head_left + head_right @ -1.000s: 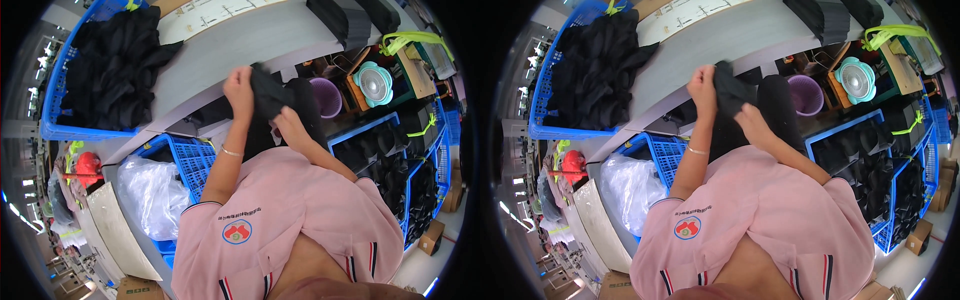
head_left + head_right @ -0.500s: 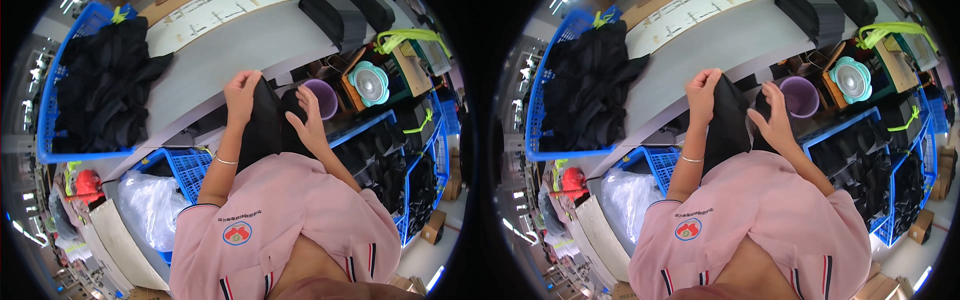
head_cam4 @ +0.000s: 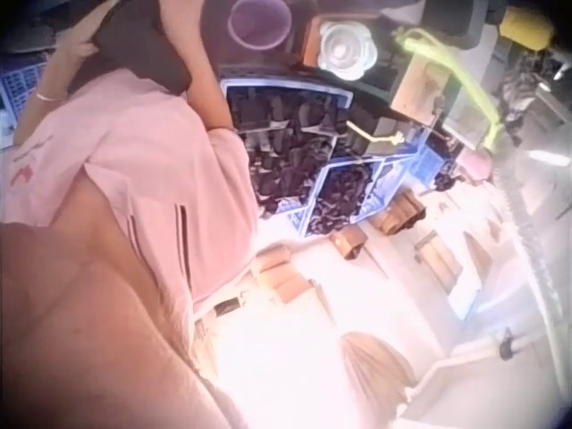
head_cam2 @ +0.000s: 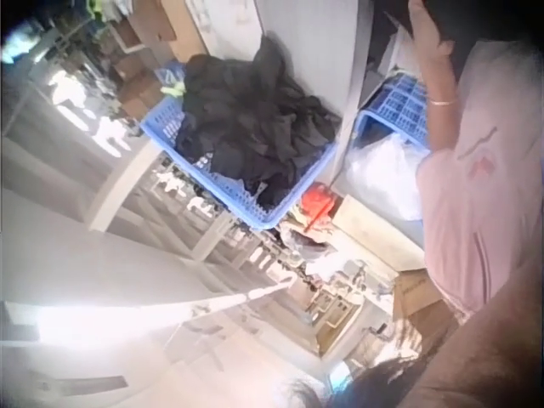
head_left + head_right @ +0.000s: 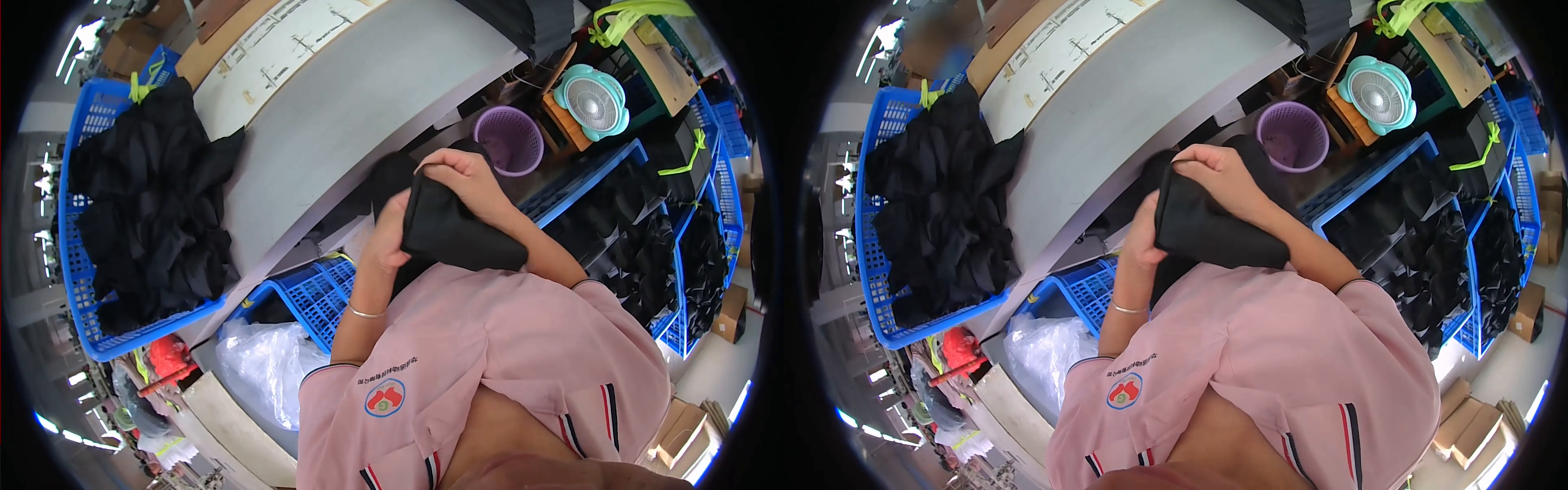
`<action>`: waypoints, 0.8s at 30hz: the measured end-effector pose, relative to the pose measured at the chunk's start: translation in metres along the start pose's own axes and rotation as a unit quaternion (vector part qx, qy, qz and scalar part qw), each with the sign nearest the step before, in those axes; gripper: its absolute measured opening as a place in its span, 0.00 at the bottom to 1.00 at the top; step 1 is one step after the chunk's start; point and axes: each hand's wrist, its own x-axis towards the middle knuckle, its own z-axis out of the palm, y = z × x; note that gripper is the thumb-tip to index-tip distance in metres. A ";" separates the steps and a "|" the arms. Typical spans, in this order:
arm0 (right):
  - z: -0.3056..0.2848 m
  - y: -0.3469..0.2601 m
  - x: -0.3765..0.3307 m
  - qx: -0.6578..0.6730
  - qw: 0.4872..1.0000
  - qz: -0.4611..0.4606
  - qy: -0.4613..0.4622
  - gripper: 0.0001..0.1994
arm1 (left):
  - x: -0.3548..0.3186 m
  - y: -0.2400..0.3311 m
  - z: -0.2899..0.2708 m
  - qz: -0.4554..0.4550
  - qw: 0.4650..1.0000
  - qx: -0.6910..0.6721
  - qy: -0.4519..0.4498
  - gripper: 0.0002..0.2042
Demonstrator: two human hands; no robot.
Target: The person is inspecting and sorting black fabric components at an industrial workstation.
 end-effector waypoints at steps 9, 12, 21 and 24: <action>0.024 0.027 0.017 -0.044 0.982 0.054 -0.177 0.11 | -0.001 -0.019 0.006 -0.117 0.988 -0.029 -0.098 0.18; 0.035 0.032 0.007 -0.045 0.972 0.047 -0.225 0.11 | -0.002 -0.013 0.018 -0.123 0.987 -0.003 -0.108 0.19; 0.033 0.085 -0.022 -0.171 0.955 0.176 -0.167 0.11 | 0.046 0.020 0.058 0.167 0.968 0.185 0.017 0.26; -0.003 0.064 -0.022 -0.110 0.974 0.198 -0.013 0.10 | 0.038 0.043 0.019 0.172 0.981 -0.048 0.075 0.29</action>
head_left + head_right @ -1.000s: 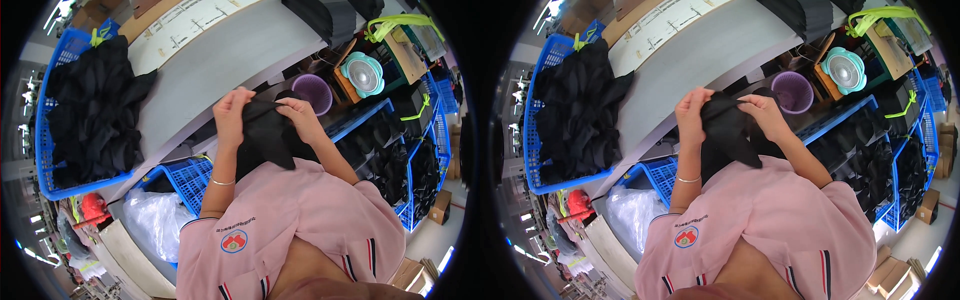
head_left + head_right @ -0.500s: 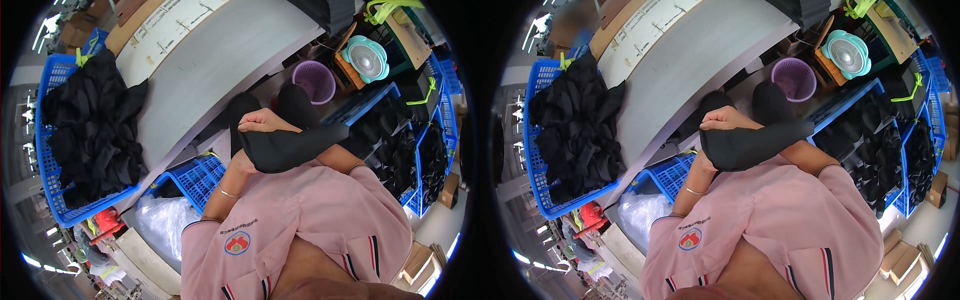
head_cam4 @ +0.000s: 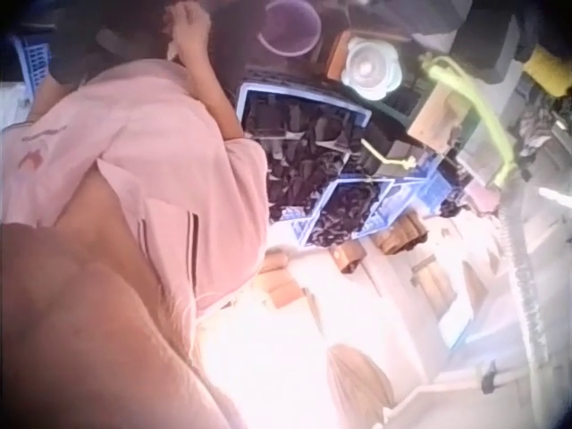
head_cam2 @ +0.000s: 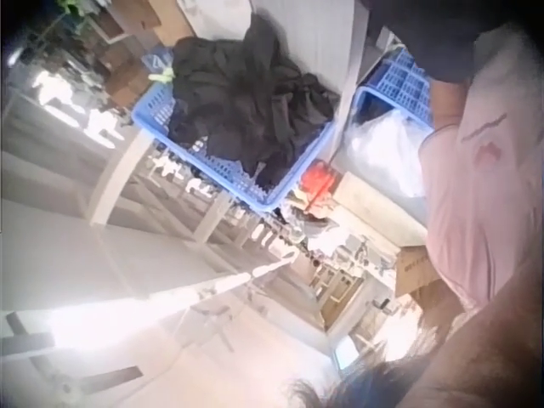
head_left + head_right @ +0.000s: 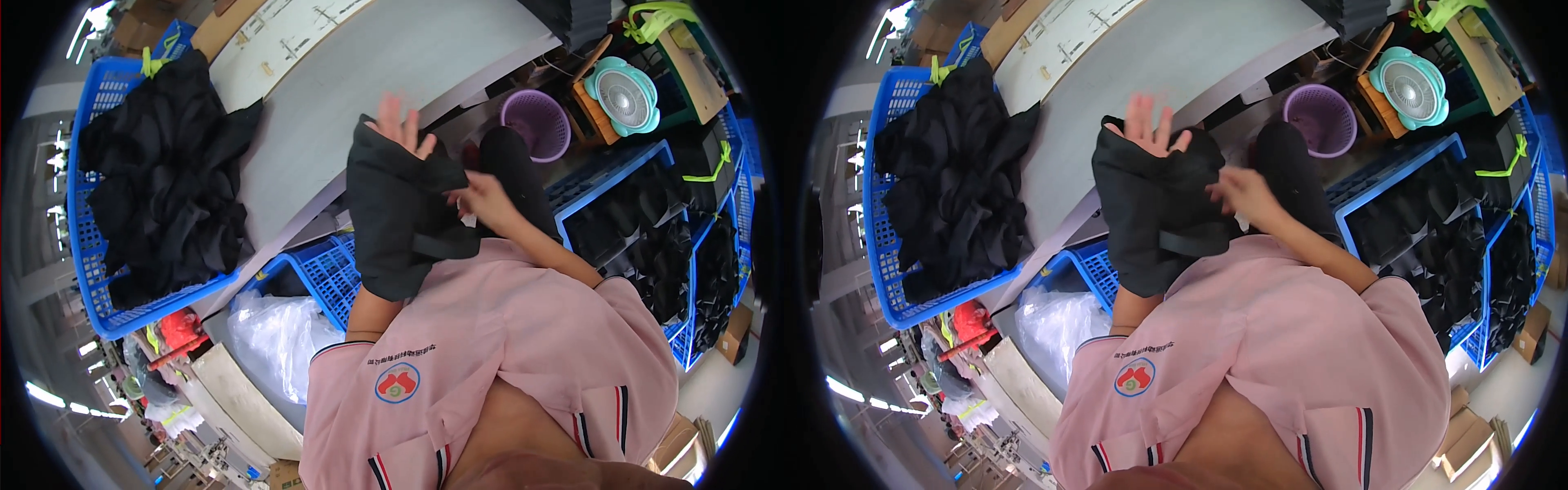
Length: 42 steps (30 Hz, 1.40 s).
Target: The person is inspecting and sorting black fabric components at an industrial workstation.
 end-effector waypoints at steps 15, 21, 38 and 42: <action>0.015 -0.056 -0.014 -0.327 0.786 -0.491 0.184 0.14 | -0.030 -0.028 -0.009 0.129 0.979 0.121 0.104 0.25; 0.002 -0.071 -0.019 -0.293 0.850 -0.436 0.048 0.04 | -0.031 -0.033 -0.015 0.115 0.989 0.081 0.046 0.21; -0.036 -0.095 0.002 0.136 0.921 -0.342 0.129 0.16 | -0.033 -0.033 -0.031 0.049 0.997 0.064 0.010 0.21; -0.024 -0.091 -0.013 -0.213 0.852 -0.426 0.216 0.24 | -0.028 -0.030 -0.039 0.045 0.998 0.049 0.007 0.21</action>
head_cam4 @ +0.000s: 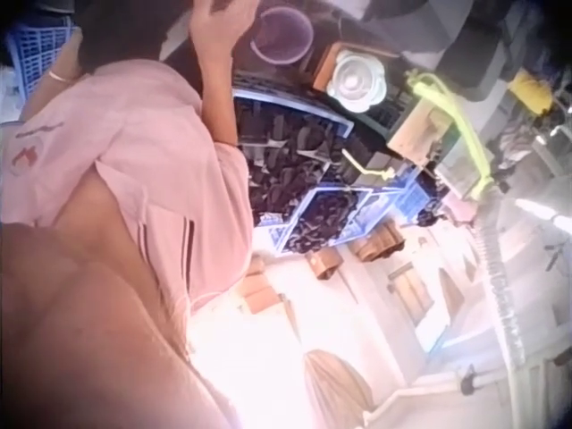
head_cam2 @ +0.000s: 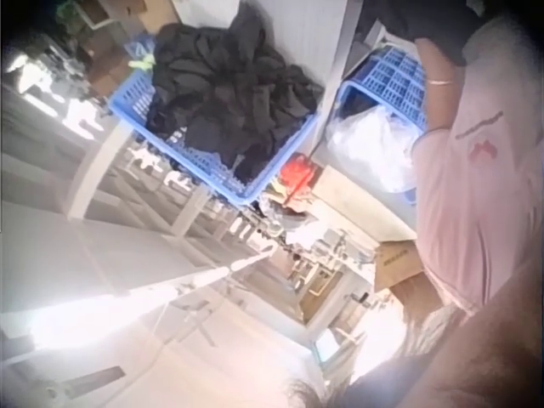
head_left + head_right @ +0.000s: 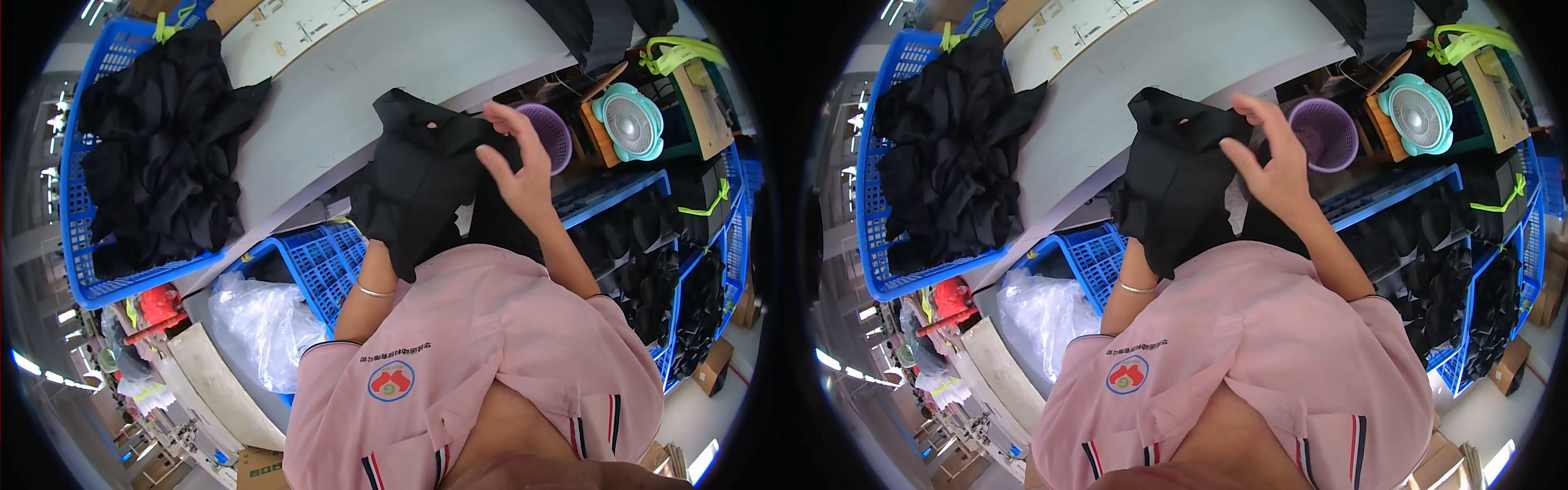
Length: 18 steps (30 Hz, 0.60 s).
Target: The person is inspecting and sorting black fabric components at an industrial workstation.
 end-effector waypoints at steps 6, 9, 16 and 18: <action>0.007 0.002 0.010 -0.103 0.982 -0.092 -0.128 0.16 | -0.001 -0.003 -0.004 -0.004 1.000 0.025 -0.010 0.21; -0.002 0.010 0.019 0.022 0.965 -0.059 -0.254 0.05 | 0.000 0.017 -0.030 -0.043 0.999 -0.003 -0.020 0.21; -0.018 0.027 0.065 0.075 0.965 -0.039 -0.248 0.06 | 0.030 0.047 -0.101 -0.064 0.993 -0.093 -0.025 0.21; -0.006 0.039 0.094 0.063 0.973 -0.090 -0.201 0.06 | 0.042 0.038 -0.095 -0.033 0.995 -0.090 -0.005 0.21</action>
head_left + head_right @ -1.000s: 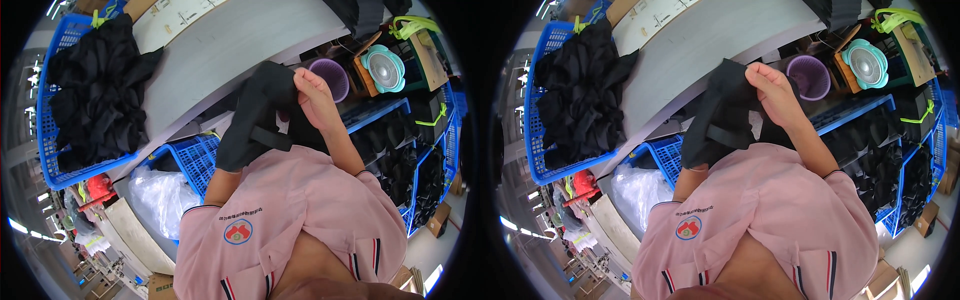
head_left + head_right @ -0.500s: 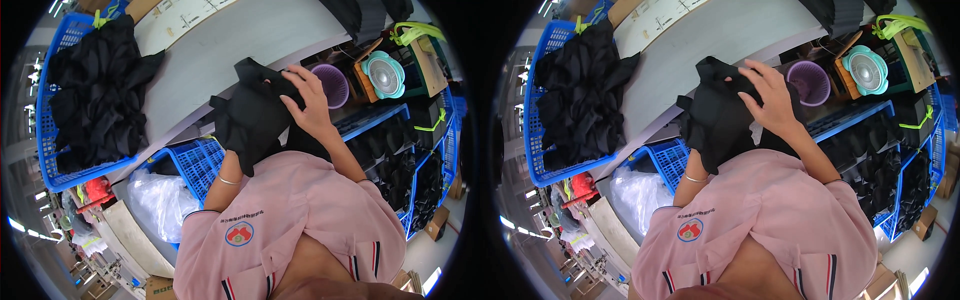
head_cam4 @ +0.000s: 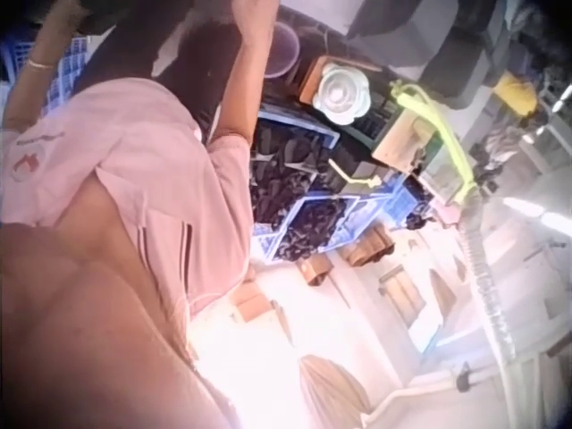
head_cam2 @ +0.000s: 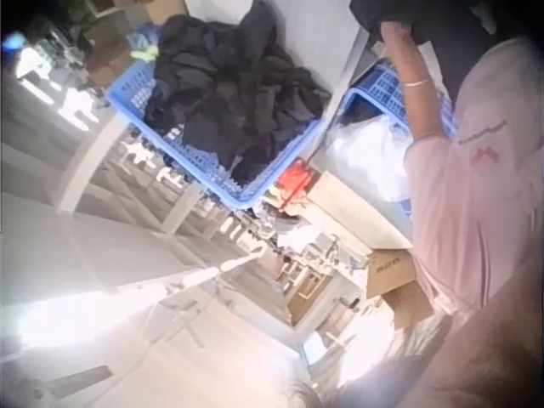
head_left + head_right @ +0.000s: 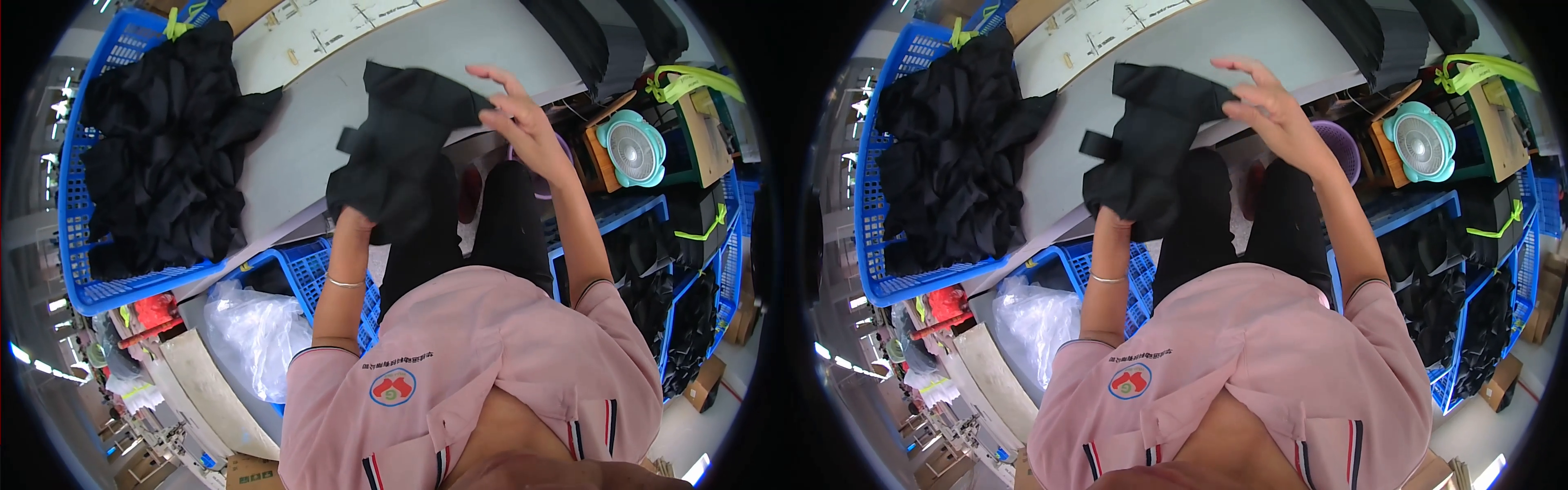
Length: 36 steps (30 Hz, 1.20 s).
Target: The person is inspecting and sorting black fabric components at an industrial workstation.
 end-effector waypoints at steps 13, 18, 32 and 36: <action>0.062 0.049 -0.014 0.254 0.909 0.263 0.199 0.15 | 0.020 0.009 0.053 0.265 0.858 0.355 0.260 0.17; 0.075 0.056 0.001 0.506 0.768 0.379 0.101 0.15 | 0.066 0.017 0.063 0.139 0.968 0.196 0.075 0.19; 0.046 0.097 -0.007 0.761 0.591 0.269 0.021 0.18 | 0.096 -0.006 0.045 -0.047 0.971 -0.215 -0.089 0.20; 0.057 0.092 0.001 0.671 0.633 0.363 0.129 0.14 | 0.094 -0.006 0.055 0.030 0.999 -0.020 -0.016 0.20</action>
